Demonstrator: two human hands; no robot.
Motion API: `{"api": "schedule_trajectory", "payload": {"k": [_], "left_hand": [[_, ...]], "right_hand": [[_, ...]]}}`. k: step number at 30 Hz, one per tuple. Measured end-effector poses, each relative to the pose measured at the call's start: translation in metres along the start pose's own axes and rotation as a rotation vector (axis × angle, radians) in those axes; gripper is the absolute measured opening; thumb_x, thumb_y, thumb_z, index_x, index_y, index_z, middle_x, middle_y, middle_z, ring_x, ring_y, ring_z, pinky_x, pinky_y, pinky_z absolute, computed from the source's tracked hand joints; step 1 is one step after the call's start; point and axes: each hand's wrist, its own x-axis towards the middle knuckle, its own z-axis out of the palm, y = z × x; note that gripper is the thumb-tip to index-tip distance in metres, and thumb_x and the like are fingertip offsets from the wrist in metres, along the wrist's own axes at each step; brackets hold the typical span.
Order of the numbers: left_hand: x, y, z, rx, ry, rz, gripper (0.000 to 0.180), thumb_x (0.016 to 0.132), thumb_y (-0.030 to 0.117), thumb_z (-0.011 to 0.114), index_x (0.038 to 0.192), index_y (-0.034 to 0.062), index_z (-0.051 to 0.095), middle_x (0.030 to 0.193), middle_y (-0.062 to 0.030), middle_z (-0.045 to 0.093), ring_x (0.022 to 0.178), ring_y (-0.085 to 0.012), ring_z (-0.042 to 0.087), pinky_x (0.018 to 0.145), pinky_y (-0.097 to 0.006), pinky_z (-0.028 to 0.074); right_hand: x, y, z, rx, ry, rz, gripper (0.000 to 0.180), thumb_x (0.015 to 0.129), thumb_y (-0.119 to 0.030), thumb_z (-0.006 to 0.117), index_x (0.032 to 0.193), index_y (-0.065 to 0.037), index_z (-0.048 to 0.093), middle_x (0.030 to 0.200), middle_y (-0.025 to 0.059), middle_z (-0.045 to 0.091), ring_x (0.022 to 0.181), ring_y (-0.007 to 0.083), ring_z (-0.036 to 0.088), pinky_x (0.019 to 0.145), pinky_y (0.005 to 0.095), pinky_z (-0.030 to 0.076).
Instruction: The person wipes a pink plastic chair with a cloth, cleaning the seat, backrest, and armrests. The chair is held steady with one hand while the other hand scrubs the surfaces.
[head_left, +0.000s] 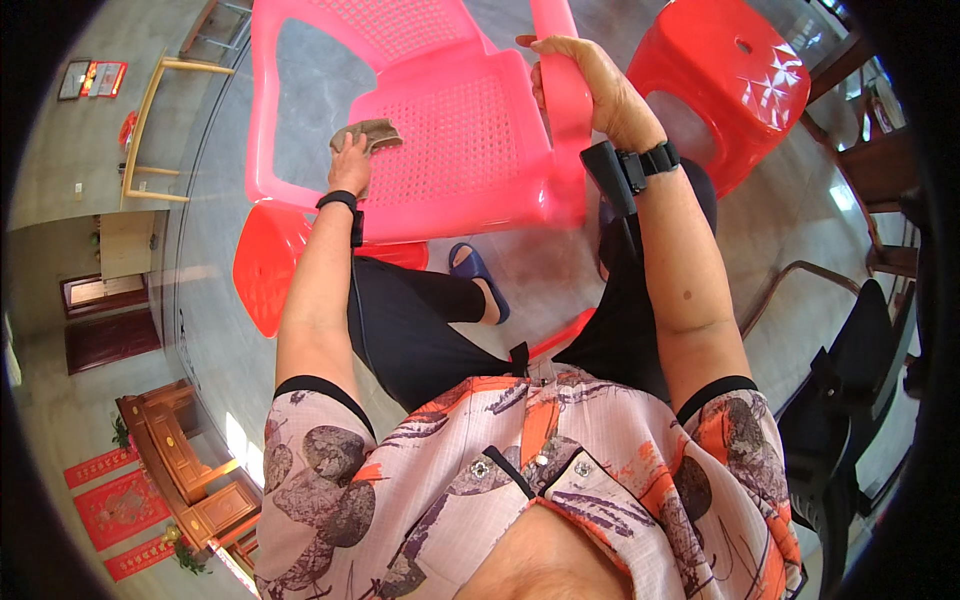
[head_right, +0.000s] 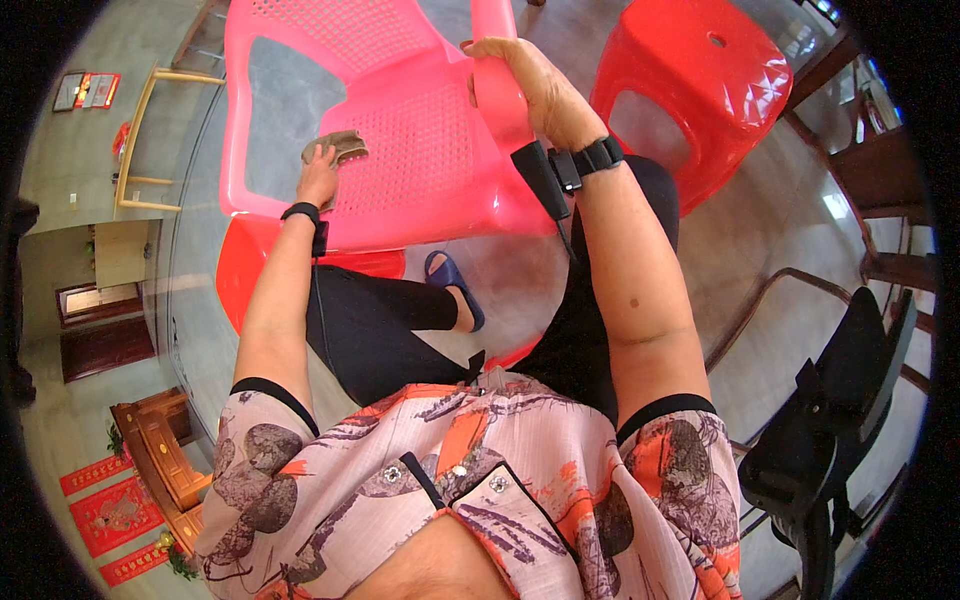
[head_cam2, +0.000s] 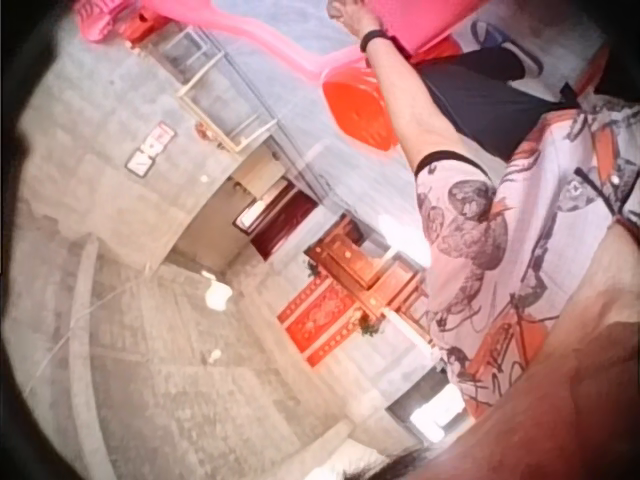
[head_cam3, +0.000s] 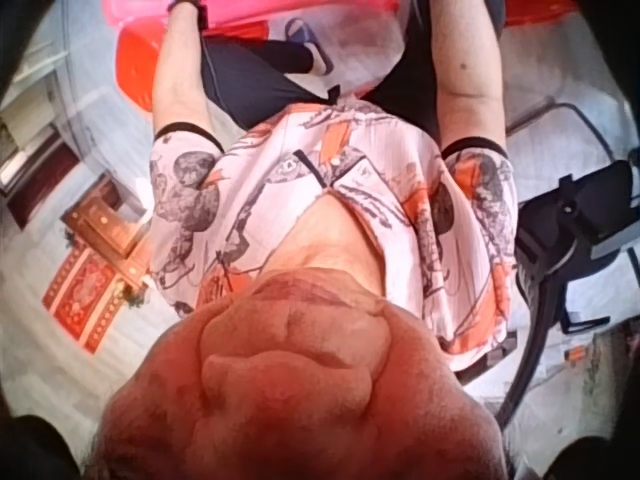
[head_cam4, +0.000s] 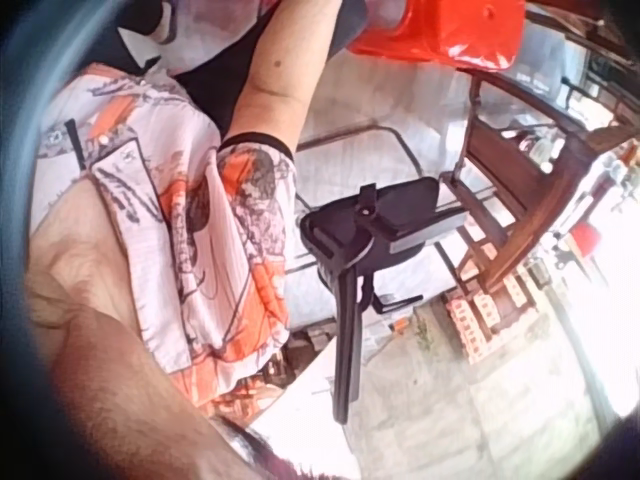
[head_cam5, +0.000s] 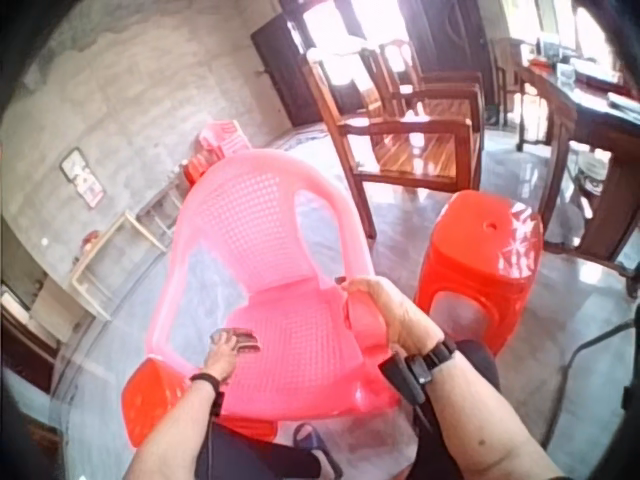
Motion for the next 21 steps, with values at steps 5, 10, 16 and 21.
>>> {"api": "schedule_trajectory", "payload": {"k": [5,10,16,21], "left_hand": [[0.05,0.055,0.011,-0.45,-0.305,0.072,0.041,0.097,0.012,0.045,0.134,0.0039,0.061,0.142,-0.028,0.055,0.13,-0.0428,0.055,0.108,-0.047,0.045],[0.019,0.198,-0.016,-0.652,-0.152,0.438,0.052,0.09,0.003,0.052,0.142,-0.004,0.053,0.147,-0.0334,0.046,0.142,-0.0408,0.043,0.117,-0.043,0.038],[0.016,0.201,-0.026,-0.588,-0.01,0.499,0.047,0.089,0.001,0.051,0.136,-0.0016,0.051,0.14,-0.0289,0.054,0.111,-0.0455,0.064,0.095,-0.051,0.053],[0.062,0.098,-0.001,-0.049,-0.241,0.121,0.035,0.095,0.012,0.049,0.128,0.0025,0.055,0.136,-0.0236,0.057,0.101,-0.0402,0.069,0.087,-0.051,0.056]], "right_hand": [[-0.004,-0.003,0.005,-0.046,0.004,0.001,0.047,0.096,-0.021,0.061,0.137,0.001,0.054,0.076,0.0074,0.063,0.059,0.0167,0.06,0.061,0.0293,0.056],[-0.006,-0.005,0.002,0.038,-0.047,0.035,0.041,0.097,-0.018,0.061,0.133,0.0,0.055,0.077,0.0086,0.064,0.062,0.0185,0.061,0.06,0.0315,0.055],[-0.009,-0.007,0.005,0.019,-0.076,0.026,0.048,0.097,-0.017,0.059,0.139,0.004,0.051,0.074,0.0093,0.061,0.063,0.0196,0.059,0.06,0.0307,0.052],[-0.011,-0.007,0.013,-0.057,0.023,0.02,0.063,0.093,-0.023,0.06,0.145,0.007,0.043,0.072,0.0065,0.051,0.059,0.0174,0.05,0.06,0.0296,0.045]]}}
